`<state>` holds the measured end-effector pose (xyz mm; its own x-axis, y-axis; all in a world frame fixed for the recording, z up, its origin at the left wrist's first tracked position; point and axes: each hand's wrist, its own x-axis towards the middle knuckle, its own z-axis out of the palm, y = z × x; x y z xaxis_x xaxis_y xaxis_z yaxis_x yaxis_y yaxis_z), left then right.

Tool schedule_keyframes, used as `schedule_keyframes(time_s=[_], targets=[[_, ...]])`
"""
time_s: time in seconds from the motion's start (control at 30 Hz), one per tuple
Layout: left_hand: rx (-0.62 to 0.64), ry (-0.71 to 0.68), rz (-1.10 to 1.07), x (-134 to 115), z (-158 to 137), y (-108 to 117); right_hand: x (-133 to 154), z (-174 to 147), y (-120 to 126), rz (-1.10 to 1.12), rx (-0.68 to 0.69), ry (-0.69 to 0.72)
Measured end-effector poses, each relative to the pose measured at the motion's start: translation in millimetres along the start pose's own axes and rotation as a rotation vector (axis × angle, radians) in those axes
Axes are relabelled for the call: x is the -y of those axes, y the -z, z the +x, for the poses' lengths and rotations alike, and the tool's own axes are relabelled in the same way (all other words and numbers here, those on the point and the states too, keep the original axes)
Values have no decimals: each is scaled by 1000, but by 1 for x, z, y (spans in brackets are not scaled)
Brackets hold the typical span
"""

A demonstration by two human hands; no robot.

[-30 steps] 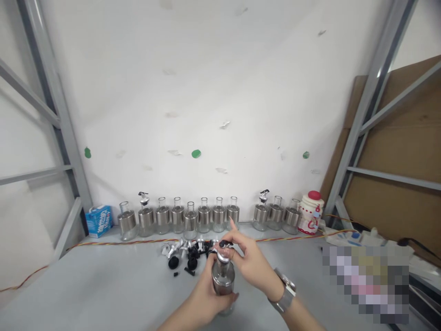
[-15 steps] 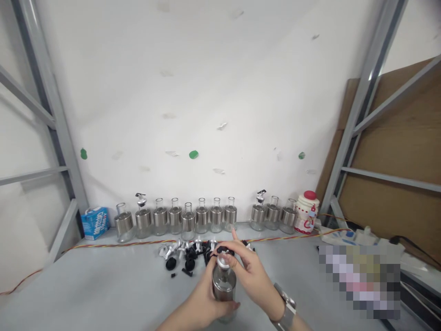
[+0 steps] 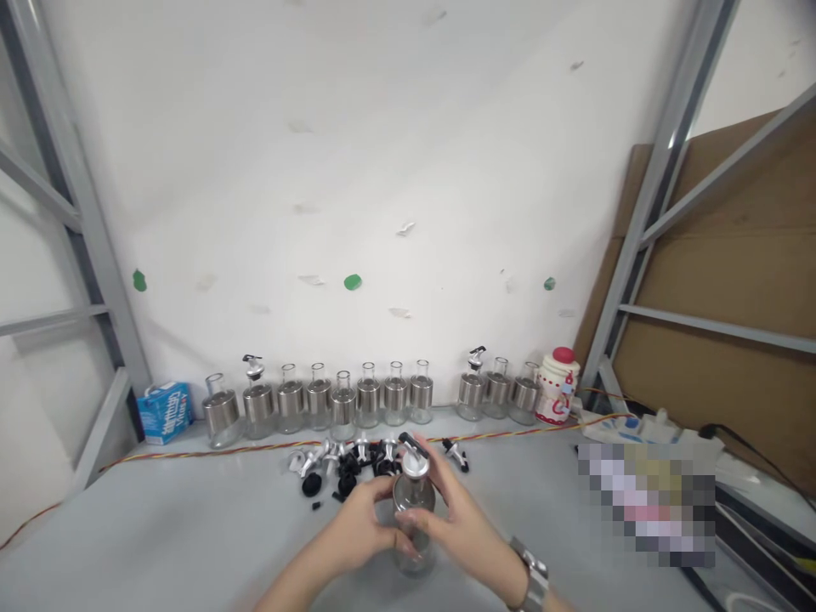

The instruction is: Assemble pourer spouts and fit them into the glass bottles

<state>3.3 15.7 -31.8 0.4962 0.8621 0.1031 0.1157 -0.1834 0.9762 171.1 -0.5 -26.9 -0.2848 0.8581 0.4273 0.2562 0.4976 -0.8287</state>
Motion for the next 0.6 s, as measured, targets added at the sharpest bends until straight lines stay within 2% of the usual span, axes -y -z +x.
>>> schedule_keyframes(time_s=[0.07, 0.13, 0.2, 0.27, 0.43, 0.6], targets=[[54, 23, -60, -1, 0, -1, 0, -3, -6, -247, -135, 106], [78, 46, -97, 0, -1, -2, 3, -5, -8, -535, -224, 281], [64, 42, -100, 0, -1, -3, 8, -5, -8, -776, -309, 448], [25, -4, -54, 0, -2, -5, 13, -5, -8, -934, -387, 524], [-41, -86, 51, -2, -3, -8, 15, -5, -15, -1095, -506, 544], [-74, -85, 104, -2, -3, -5, 15, -5, -22, -1051, -551, 542]])
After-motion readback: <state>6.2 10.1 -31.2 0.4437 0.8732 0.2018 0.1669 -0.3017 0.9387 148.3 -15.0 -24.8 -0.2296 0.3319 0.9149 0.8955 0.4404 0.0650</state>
